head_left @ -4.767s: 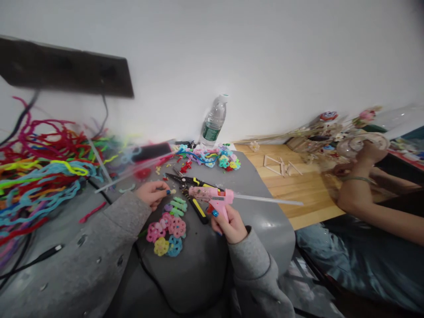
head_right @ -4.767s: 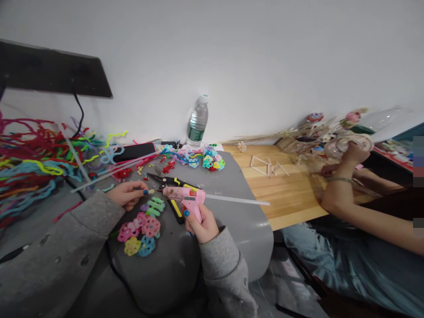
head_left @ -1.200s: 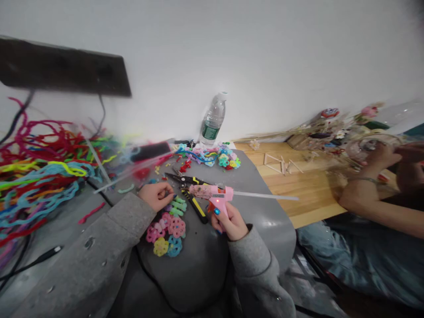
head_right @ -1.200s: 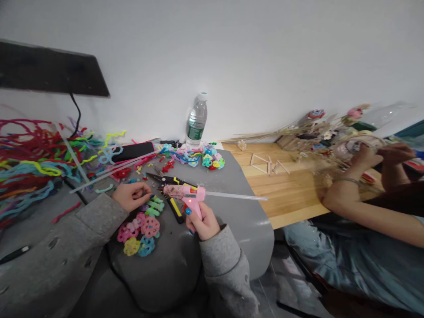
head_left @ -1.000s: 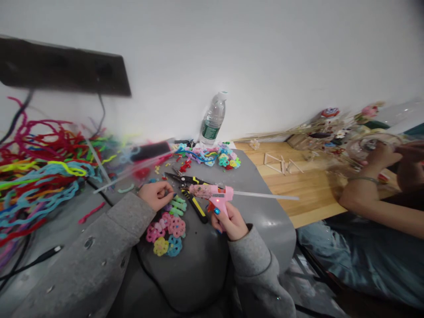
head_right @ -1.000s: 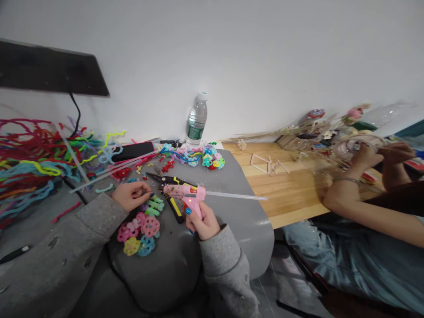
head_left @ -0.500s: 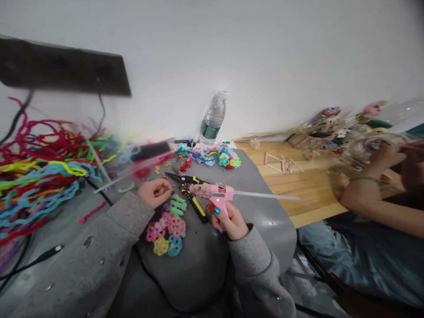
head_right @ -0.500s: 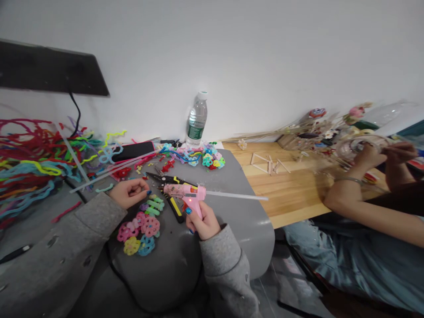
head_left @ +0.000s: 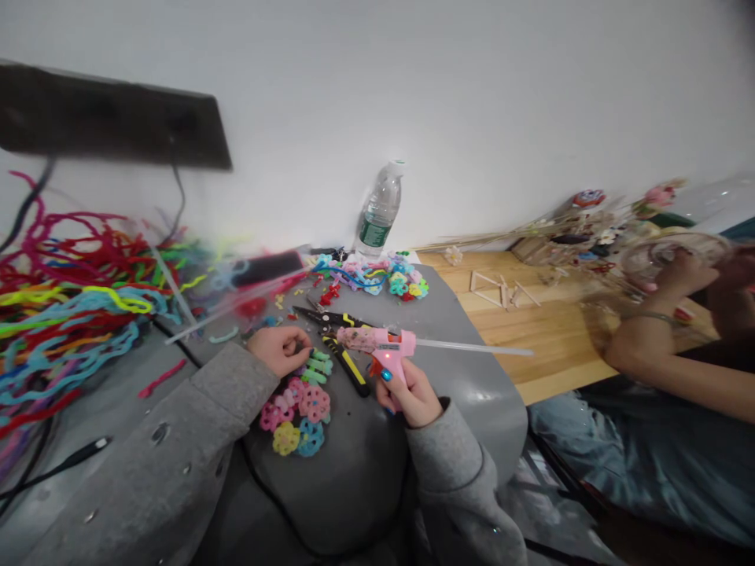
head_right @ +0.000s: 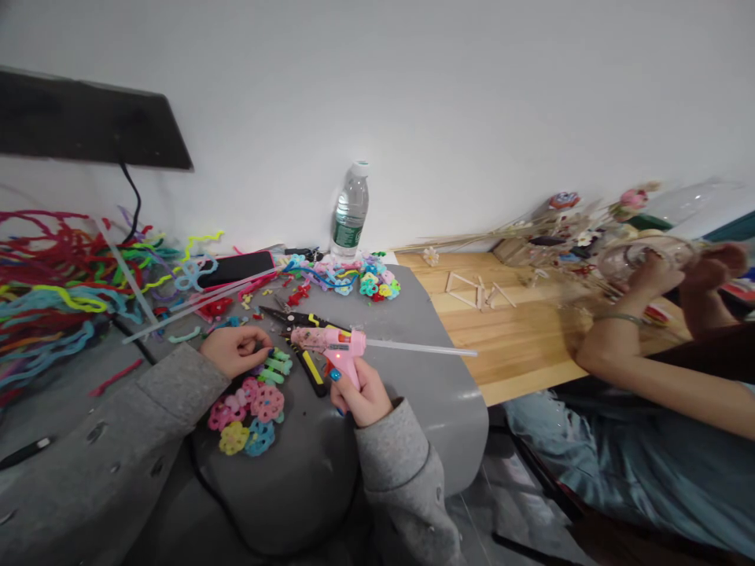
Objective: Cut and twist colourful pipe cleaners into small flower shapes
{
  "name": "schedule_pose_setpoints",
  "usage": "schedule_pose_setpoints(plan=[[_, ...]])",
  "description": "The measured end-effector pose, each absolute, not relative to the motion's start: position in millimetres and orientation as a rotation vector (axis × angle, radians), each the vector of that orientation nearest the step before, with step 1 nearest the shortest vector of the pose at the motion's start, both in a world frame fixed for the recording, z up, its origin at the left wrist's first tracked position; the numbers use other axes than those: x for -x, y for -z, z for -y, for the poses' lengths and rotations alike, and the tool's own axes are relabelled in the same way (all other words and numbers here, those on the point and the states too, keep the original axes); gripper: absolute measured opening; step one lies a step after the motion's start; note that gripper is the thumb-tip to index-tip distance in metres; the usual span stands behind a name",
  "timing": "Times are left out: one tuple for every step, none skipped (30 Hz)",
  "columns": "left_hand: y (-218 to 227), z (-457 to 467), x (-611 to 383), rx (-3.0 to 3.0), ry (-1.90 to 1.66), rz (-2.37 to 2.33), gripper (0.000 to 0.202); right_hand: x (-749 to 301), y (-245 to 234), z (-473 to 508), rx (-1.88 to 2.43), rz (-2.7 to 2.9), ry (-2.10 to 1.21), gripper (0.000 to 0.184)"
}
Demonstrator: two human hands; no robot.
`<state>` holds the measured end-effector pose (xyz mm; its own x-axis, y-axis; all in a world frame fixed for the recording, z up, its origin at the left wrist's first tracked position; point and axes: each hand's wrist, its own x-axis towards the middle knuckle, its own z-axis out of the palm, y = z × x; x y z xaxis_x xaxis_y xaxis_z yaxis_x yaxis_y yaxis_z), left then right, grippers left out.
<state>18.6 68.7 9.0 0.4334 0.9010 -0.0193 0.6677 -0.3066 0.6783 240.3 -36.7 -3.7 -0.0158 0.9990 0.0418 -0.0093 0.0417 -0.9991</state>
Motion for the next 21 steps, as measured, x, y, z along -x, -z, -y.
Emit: schedule_pose_setpoints(plan=[[-8.8, -69.2, -18.0, -2.052, -0.501, -1.302, 0.022, -240.3, 3.8, 36.8, 1.163, 1.235, -1.195, 0.035], [-8.6, -69.9, -17.2, -2.020, -0.518, -1.285, 0.023, -240.4, 3.9, 36.8, 1.164, 1.238, -1.195, 0.035], [-8.2, -70.8, -16.3, -1.981, -0.541, -1.268, 0.025, -240.5, 4.2, 36.8, 1.166, 1.239, -1.196, 0.035], [-7.7, -71.6, -15.4, -1.941, -0.569, -1.257, 0.026, -240.6, 4.5, 36.7, 1.169, 1.241, -1.197, 0.036], [-7.0, -72.5, -14.5, -1.905, -0.594, -1.251, 0.028, -240.7, 4.9, 36.7, 1.172, 1.242, -1.198, 0.036], [-6.4, -73.2, -13.8, -1.879, -0.613, -1.250, 0.029, -240.7, 5.2, 36.6, 1.176, 1.241, -1.198, 0.036], [-5.8, -73.8, -13.4, -1.864, -0.625, -1.250, 0.030, -240.7, 5.5, 36.5, 1.178, 1.241, -1.197, 0.037], [-5.3, -74.2, -13.3, -1.859, -0.631, -1.251, 0.030, -240.7, 5.8, 36.5, 1.180, 1.239, -1.195, 0.037], [-5.0, -74.5, -13.4, -1.862, -0.632, -1.251, 0.030, -240.7, 5.9, 36.4, 1.181, 1.237, -1.193, 0.037], [-4.8, -74.5, -13.7, -1.870, -0.629, -1.251, 0.030, -240.6, 5.9, 36.4, 1.181, 1.235, -1.192, 0.038], [-4.7, -74.4, -14.1, -1.881, -0.619, -1.251, 0.029, -240.6, 5.8, 36.4, 1.180, 1.232, -1.192, 0.038], [-4.7, -74.2, -14.5, -1.895, -0.606, -1.254, 0.029, -240.5, 5.7, 36.5, 1.178, 1.230, -1.191, 0.037], [-4.7, -73.8, -15.0, -1.911, -0.593, -1.258, 0.029, -240.4, 5.6, 36.5, 1.175, 1.229, -1.191, 0.037], [-4.7, -73.4, -15.3, -1.929, -0.581, -1.259, 0.029, -240.3, 5.4, 36.6, 1.175, 1.230, -1.190, 0.037], [-4.5, -73.0, -15.6, -1.946, -0.574, -1.257, 0.028, -240.3, 5.3, 36.6, 1.178, 1.231, -1.190, 0.037], [-4.3, -72.6, -15.7, -1.961, -0.571, -1.254, 0.028, -240.3, 5.3, 36.6, 1.182, 1.231, -1.190, 0.037], [-4.0, -72.3, -15.7, -1.972, -0.574, -1.252, 0.028, -240.2, 5.3, 36.7, 1.185, 1.228, -1.193, 0.037], [-3.8, -72.1, -15.6, -1.978, -0.577, -1.253, 0.028, -240.2, 5.5, 36.7, 1.185, 1.224, -1.198, 0.037], [-3.6, -71.9, -15.4, -1.982, -0.577, -1.259, 0.028, -240.3, 5.7, 36.6, 1.183, 1.218, -1.203, 0.038], [-3.5, -71.9, -15.3, -1.984, -0.578, -1.269, 0.028, -240.4, 5.9, 36.6, 1.176, 1.212, -1.208, 0.038], [-3.6, -71.9, -15.1, -1.988, -0.573, -1.278, 0.029, -240.6, 6.2, 36.7, 1.166, 1.204, -1.213, 0.037]])
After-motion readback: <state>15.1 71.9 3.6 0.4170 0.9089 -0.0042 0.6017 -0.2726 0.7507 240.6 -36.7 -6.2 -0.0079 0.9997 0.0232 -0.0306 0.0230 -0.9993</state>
